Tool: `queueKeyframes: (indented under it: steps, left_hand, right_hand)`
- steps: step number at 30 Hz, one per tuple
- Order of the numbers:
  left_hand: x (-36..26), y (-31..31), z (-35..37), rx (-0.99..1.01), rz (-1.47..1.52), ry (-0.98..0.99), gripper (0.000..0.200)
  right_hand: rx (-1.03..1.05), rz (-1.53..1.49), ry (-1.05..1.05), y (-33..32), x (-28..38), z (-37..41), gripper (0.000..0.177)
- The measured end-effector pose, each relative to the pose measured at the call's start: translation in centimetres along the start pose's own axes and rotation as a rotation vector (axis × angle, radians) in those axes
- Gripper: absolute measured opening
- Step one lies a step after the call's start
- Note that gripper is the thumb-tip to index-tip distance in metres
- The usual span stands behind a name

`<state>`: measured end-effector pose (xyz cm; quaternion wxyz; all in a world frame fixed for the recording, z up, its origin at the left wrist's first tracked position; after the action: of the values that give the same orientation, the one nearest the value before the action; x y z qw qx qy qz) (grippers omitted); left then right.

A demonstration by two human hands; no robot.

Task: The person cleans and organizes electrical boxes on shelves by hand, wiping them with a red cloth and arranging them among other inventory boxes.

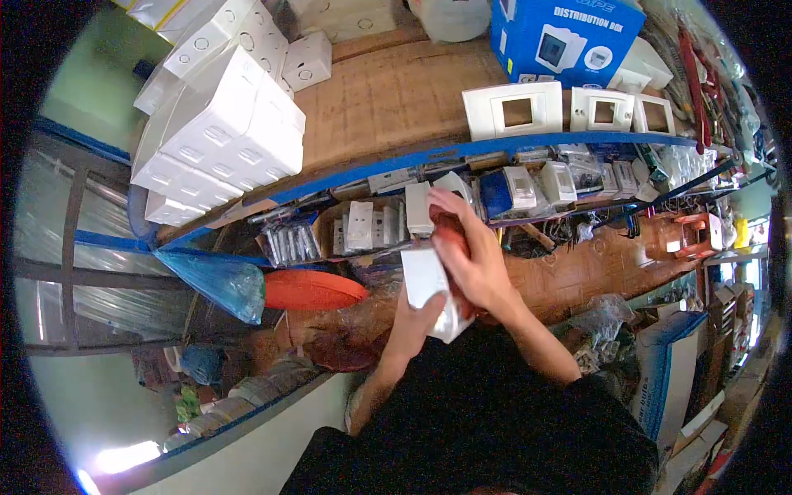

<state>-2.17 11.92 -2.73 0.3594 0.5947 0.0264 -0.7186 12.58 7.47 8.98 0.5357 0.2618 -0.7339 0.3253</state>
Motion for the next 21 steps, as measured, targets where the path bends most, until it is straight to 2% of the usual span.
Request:
queueKeyframes:
  steps: [2, 4, 5, 7, 8, 11, 13, 14, 15, 17, 18, 21]
  left_hand:
    - [-0.5, -0.3, 0.1, -0.009, -0.115, 0.063, 0.057]
    - [-0.6, -0.7, -0.7, -0.055, -0.125, 0.119, 0.059]
    - [-0.6, -1.3, -1.1, -0.128, 0.006, 0.106, 0.057]
    - [-0.4, -2.6, -1.9, -0.28, 0.266, 0.075, 0.053]
    - [0.0, -3.2, -2.6, -0.217, 0.346, 0.096, 0.048]
    - [-1.3, -2.9, -1.9, -0.219, 0.051, 0.105, 0.05]
    - [-2.4, -1.3, -1.7, -0.085, -0.109, 0.032, 0.055]
    - [-2.5, -0.7, -1.4, -0.02, -0.188, -0.009, 0.057]
    - [-1.8, 0.3, -1.3, 0.051, -0.132, -0.068, 0.067]
    - [-1.7, 3.3, -1.5, 0.251, -0.168, -0.017, 0.074]
    - [-2.4, 4.2, -1.5, 0.27, -0.391, 0.009, 0.08]
    - [-1.9, 3.1, -3.7, 0.17, -0.187, 0.112, 0.077]
  right_hand:
    - [0.093, -0.184, 0.162, 1.0, -4.1, -0.1, 0.053]
    - [-0.01, -0.022, 0.002, 1.4, -4.5, 0.9, 0.056]
    - [-0.059, 0.055, -0.077, 1.7, -4.0, 1.9, 0.057]
    - [0.101, 0.102, -0.142, 3.6, -2.1, 4.0, 0.065]
    - [0.085, 0.129, -0.166, 4.4, -2.2, 5.3, 0.065]
    - [0.003, 0.125, -0.157, 4.0, -2.7, 5.1, 0.062]
    - [-0.107, 0.072, -0.224, 2.6, -4.1, 3.4, 0.057]
    - [-0.146, -0.157, -0.042, 1.3, -5.8, 2.4, 0.056]
    - [-0.182, -0.383, 0.139, 0.3, -6.5, 1.2, 0.056]
    - [-0.068, -0.868, 0.403, 0.2, -8.8, 0.6, 0.059]
    - [-0.04, -0.938, 0.443, -0.7, -11.1, 0.7, 0.056]
    - [-0.113, -1.041, 0.409, -3.2, -16.1, 2.3, 0.055]
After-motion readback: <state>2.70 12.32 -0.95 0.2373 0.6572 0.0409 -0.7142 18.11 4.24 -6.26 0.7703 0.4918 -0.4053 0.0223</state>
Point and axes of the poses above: each hand's wrist, its own z-axis away from the middle knuckle, its own y-axis out of the palm, x = y × z, the point moved 9 cm from there along -z, towards the middle knuckle, and after that the axes turned 4 degrees about x, right-handed, at the moved point
